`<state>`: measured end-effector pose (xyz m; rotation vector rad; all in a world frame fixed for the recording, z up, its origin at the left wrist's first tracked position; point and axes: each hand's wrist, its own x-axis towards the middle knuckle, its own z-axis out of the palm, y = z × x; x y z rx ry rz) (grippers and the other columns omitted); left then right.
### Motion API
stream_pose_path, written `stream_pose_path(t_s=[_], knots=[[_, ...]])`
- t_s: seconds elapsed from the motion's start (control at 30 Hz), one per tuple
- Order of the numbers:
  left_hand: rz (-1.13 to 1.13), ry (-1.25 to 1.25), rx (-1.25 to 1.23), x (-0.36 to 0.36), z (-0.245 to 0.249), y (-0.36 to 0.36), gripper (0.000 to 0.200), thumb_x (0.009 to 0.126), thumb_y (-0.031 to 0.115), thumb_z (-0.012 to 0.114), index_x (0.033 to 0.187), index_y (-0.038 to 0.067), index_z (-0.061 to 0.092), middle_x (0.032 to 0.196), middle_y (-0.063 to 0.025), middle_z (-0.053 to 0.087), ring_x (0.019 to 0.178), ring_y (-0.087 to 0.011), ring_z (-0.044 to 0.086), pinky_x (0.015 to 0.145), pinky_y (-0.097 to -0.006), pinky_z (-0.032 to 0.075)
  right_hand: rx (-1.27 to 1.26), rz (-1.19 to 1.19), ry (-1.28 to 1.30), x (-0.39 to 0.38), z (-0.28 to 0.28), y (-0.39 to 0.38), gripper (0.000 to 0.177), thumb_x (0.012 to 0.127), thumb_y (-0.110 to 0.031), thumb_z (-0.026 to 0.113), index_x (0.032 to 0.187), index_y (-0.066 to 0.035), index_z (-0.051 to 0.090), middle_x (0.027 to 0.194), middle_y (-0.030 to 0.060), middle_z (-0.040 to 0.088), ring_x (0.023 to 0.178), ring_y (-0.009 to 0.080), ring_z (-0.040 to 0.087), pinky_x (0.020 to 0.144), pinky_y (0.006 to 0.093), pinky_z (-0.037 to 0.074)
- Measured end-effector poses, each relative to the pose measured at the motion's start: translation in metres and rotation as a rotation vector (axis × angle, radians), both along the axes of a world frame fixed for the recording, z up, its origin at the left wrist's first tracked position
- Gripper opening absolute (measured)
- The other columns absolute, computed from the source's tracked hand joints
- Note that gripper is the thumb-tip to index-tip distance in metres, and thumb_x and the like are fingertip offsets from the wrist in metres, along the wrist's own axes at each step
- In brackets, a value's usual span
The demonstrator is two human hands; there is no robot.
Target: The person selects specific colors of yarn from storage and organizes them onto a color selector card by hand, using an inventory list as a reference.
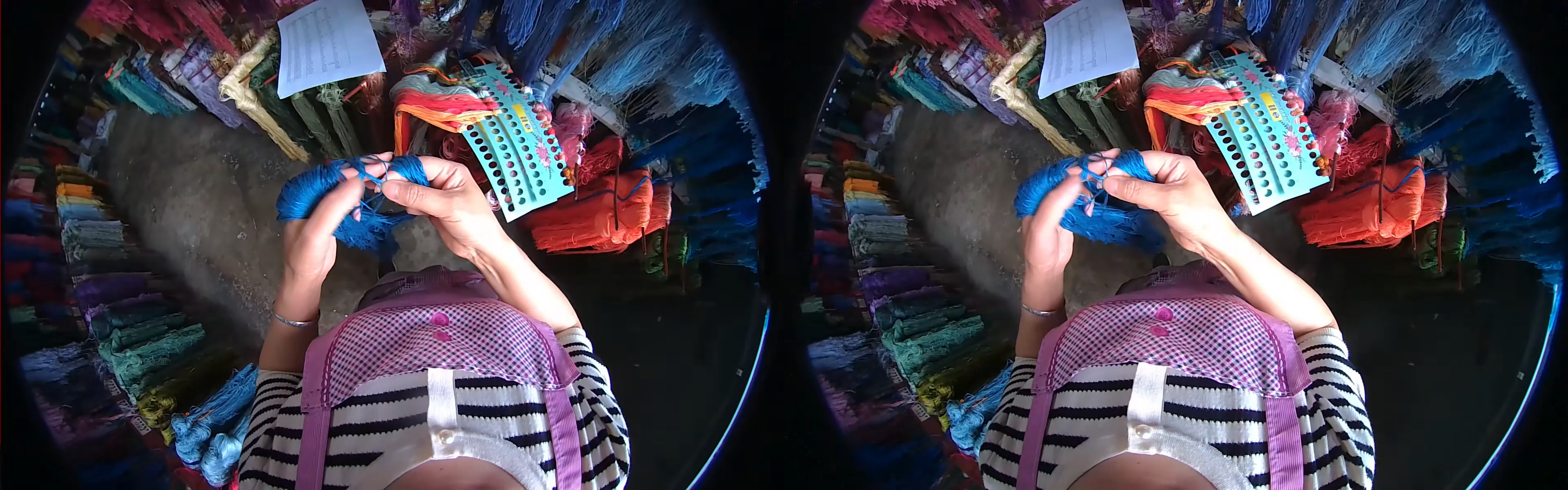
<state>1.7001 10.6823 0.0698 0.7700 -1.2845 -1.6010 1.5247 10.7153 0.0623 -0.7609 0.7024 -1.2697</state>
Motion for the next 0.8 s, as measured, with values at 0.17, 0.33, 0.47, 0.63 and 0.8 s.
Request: stream_pose_path(t_s=[0.17, 0.33, 0.47, 0.63, 0.8], knots=[[0.024, 0.041, -0.142, -0.006, -0.007, -0.003, 0.019, 0.088, -0.002, 0.055, 0.104, -0.005, 0.065, 0.111, -0.0199, 0.063, 0.103, -0.0243, 0.061, 0.09, -0.0335, 0.047, -0.027, -0.005, 0.008, -0.002, -0.009, -0.001, 0.019, 0.083, -0.006, 0.068, 0.102, -0.001, 0.067, 0.101, 0.0066, 0.067, 0.091, 0.0107, 0.061, 0.085, 0.026, 0.047], [0.035, 0.043, -0.06, 0.0, -0.005, 0.0, 0.028, 0.09, 0.001, 0.048, 0.115, -0.004, 0.06, 0.113, -0.0172, 0.062, 0.109, -0.0234, 0.058, 0.091, -0.0323, 0.047, -0.035, 0.017, -0.098, -0.004, -0.007, -0.006, 0.018, 0.088, -0.013, 0.063, 0.1, -0.001, 0.066, 0.092, 0.006, 0.067, 0.088, 0.0128, 0.06, 0.085, 0.0285, 0.047], [-0.103, 0.022, -0.049, -0.004, 0.003, 0.005, 0.052, 0.085, 0.009, 0.032, 0.132, -0.006, 0.046, 0.132, -0.0154, 0.051, 0.121, -0.0209, 0.047, 0.101, -0.0328, 0.037, 0.001, 0.03, -0.119, 0.0, -0.004, -0.009, 0.026, 0.091, -0.024, 0.06, 0.099, -0.001, 0.065, 0.083, 0.0031, 0.064, 0.074, 0.0095, 0.055, 0.072, 0.0249, 0.044], [-0.115, 0.004, -0.258, -0.009, -0.006, 0.002, 0.042, 0.087, 0.004, 0.042, 0.126, -0.006, 0.052, 0.124, -0.013, 0.057, 0.114, -0.0184, 0.053, 0.1, -0.0316, 0.038, -0.019, 0.083, -0.006, 0.001, 0.0, -0.007, 0.014, 0.086, -0.009, 0.066, 0.097, -0.001, 0.068, 0.093, 0.0033, 0.067, 0.084, 0.0082, 0.058, 0.079, 0.024, 0.046], [0.065, 0.04, -0.144, -0.008, -0.005, 0.002, 0.021, 0.087, -0.001, 0.057, 0.107, -0.006, 0.063, 0.106, -0.0113, 0.066, 0.097, -0.0159, 0.062, 0.086, -0.0278, 0.048, -0.056, 0.019, 0.033, 0.001, -0.001, -0.003, 0.016, 0.084, -0.004, 0.066, 0.1, 0.0, 0.068, 0.102, 0.0083, 0.067, 0.097, 0.0133, 0.061, 0.091, 0.0281, 0.045]])
